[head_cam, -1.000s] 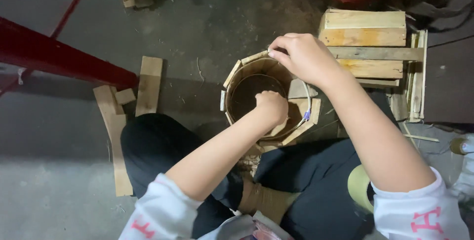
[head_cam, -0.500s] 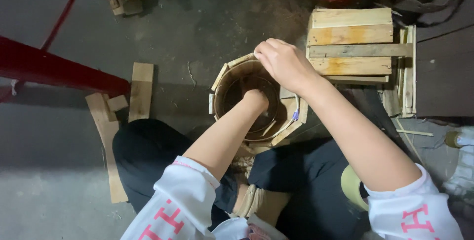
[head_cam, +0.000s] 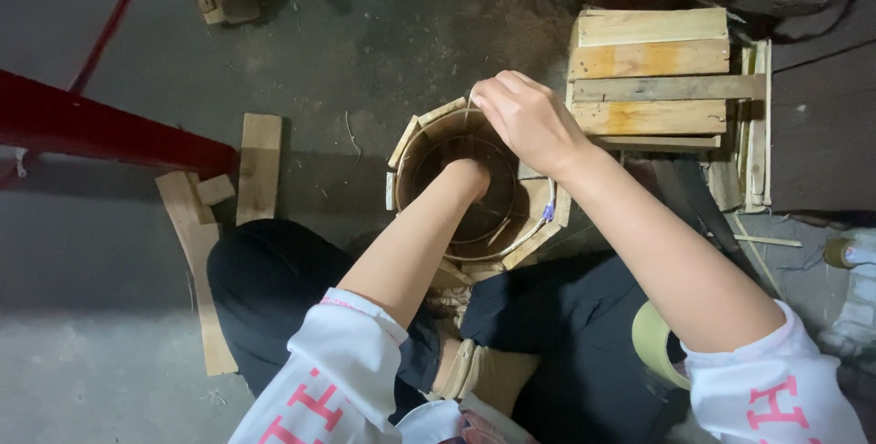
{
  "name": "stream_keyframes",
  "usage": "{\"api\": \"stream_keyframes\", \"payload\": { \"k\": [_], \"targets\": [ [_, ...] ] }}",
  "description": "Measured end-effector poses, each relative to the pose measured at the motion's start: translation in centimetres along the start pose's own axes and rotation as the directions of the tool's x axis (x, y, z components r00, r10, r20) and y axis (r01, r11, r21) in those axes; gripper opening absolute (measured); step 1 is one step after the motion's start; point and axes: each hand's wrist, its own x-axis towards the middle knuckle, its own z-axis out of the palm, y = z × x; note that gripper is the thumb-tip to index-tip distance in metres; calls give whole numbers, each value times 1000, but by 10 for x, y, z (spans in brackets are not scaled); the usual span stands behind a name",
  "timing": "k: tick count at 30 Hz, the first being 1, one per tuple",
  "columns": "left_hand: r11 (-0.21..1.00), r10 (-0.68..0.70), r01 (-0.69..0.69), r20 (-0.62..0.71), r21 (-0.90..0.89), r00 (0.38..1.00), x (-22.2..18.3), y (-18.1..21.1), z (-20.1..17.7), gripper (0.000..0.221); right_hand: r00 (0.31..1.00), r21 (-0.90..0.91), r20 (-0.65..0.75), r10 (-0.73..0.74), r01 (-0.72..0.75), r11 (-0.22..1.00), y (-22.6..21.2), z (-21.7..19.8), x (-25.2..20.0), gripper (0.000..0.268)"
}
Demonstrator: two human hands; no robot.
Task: Assembling a wooden drum shell by arranging vertical slats and securing them with adhesive tape.
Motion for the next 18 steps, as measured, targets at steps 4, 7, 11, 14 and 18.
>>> {"api": "stream_keyframes", "payload": {
  "k": [4, 7, 11, 14, 18],
  "targets": [
    [993, 44, -46, 16, 111, 999, 6, -1, 8, 69, 999, 36, 35, 12, -13, 999, -2, -3, 4, 20],
    [978, 70, -73, 25, 193, 997, 12, -4, 11, 75, 996, 41, 84, 35, -39, 998, -5, -10, 5, 20],
    [958, 95, -101, 35, 270, 995, 90, 12, 59, 81, 988, 66, 129, 84, -93, 993, -16, -24, 8, 18],
    [863, -281, 126, -257, -489, 925, -42, -1, 28, 39, 960, 47, 202, 194, -208, 977, -18, -31, 11, 21],
    [821, -372, -28, -572, -570, 731, -260, -47, -105, 23, 943, 52, 217, 254, -271, 961, -19, -27, 7, 18]
  ]
}}
